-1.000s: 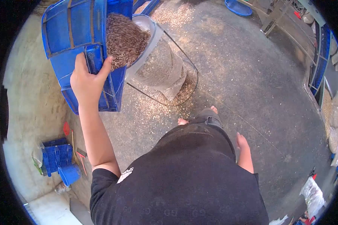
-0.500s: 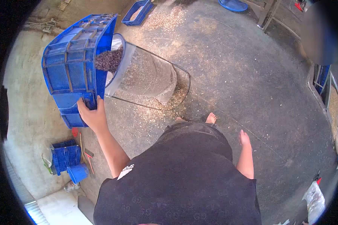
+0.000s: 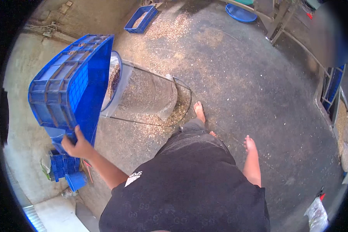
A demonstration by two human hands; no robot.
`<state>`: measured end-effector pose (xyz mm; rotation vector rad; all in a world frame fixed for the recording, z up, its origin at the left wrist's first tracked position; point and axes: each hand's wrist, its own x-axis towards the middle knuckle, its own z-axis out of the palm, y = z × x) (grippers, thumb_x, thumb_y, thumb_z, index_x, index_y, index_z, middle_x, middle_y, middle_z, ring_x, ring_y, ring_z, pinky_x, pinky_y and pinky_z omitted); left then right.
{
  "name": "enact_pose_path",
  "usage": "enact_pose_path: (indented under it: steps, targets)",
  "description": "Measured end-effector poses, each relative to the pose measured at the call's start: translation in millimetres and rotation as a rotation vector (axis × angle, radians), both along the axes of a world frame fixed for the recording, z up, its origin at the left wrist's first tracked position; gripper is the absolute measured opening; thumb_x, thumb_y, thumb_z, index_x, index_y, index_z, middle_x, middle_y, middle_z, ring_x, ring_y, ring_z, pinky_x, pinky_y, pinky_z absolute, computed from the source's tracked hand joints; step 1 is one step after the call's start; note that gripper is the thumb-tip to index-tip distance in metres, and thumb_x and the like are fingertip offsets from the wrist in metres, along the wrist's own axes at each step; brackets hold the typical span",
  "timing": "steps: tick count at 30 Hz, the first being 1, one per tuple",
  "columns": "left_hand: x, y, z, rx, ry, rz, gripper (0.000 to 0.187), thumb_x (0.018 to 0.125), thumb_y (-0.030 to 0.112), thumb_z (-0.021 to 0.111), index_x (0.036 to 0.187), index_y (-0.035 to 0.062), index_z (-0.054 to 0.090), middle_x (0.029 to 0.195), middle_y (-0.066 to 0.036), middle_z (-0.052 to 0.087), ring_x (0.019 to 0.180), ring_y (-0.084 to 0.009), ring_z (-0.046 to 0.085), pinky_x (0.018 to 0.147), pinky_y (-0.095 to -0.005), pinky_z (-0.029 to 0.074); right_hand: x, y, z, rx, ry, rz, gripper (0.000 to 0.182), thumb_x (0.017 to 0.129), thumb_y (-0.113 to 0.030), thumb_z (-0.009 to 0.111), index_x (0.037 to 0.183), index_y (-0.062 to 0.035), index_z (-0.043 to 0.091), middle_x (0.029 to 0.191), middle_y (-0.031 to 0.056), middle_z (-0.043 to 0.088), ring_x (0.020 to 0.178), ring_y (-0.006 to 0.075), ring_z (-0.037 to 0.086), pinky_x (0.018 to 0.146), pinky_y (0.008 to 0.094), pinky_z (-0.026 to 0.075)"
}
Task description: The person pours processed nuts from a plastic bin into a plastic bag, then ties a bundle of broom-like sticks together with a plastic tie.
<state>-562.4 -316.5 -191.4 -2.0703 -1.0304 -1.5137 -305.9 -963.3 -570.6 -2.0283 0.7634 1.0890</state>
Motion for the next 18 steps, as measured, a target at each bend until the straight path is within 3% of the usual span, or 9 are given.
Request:
enact_pose_path:
  steps: [2,5,8,10,12,16,18]
  targets:
    - [-12,18,10,0.006,0.006,-0.009,0.063,0.072,0.049,0.081,0.091,-0.0084,0.064,0.083,-0.020,0.062,0.078,-0.0386,0.058,0.070,-0.0482,0.047,36,39,-4,0.000,0.005,0.079,0.060,0.097,-0.061,0.037,0.132,-0.0154,0.053,0.126,0.0085,0.059,0.111,0.0295,0.056,0.091,0.0521,0.043]
    - [-22,37,39,0.147,0.178,0.030,0.076,0.086,0.067,0.056,0.091,-0.0079,0.065,0.085,-0.020,0.063,0.078,-0.0370,0.058,0.070,-0.0463,0.047,98,91,1,0.011,-0.002,0.174,0.058,0.097,-0.060,0.036,0.130,-0.0160,0.054,0.122,0.0068,0.061,0.106,0.0267,0.056,0.087,0.0489,0.044]
    - [-8,49,86,0.283,0.352,-0.018,0.075,0.096,0.064,0.041,0.084,-0.0061,0.065,0.079,-0.018,0.063,0.075,-0.0332,0.059,0.069,-0.0439,0.046,153,135,5,0.034,0.055,0.295,0.057,0.097,-0.060,0.037,0.129,-0.0161,0.054,0.119,0.0062,0.061,0.101,0.0250,0.056,0.084,0.0465,0.044]
    - [12,60,118,0.304,0.433,-0.026,0.073,0.098,0.061,0.038,0.082,-0.0056,0.065,0.076,-0.017,0.062,0.073,-0.0331,0.059,0.068,-0.0432,0.047,201,156,-5,0.062,-0.096,0.337,0.057,0.097,-0.060,0.037,0.127,-0.0155,0.056,0.119,0.0069,0.061,0.100,0.0248,0.057,0.084,0.0467,0.044]
    - [44,80,142,0.342,0.491,-0.064,0.072,0.100,0.058,0.035,0.081,-0.0052,0.064,0.074,-0.016,0.062,0.071,-0.0330,0.059,0.067,-0.0426,0.047,243,166,-50,0.146,-0.182,0.234,0.058,0.097,-0.060,0.037,0.127,-0.0150,0.057,0.122,0.0077,0.061,0.101,0.0252,0.058,0.083,0.0464,0.045]
    - [131,134,173,0.364,0.676,-0.329,0.060,0.101,0.045,0.040,0.078,-0.0056,0.063,0.073,-0.017,0.061,0.070,-0.0342,0.061,0.065,-0.0417,0.048,267,243,6,0.163,-0.175,0.094,0.059,0.097,-0.061,0.036,0.128,-0.0147,0.058,0.124,0.0078,0.062,0.102,0.0262,0.059,0.082,0.0454,0.046]
    - [190,160,175,0.299,0.796,-0.506,0.048,0.099,0.034,0.045,0.080,-0.0063,0.063,0.075,-0.018,0.061,0.071,-0.0352,0.061,0.067,-0.0430,0.049,277,258,11,0.133,-0.185,0.185,0.055,0.098,-0.058,0.039,0.126,-0.0156,0.060,0.114,0.0047,0.065,0.095,0.0224,0.060,0.077,0.0364,0.046]
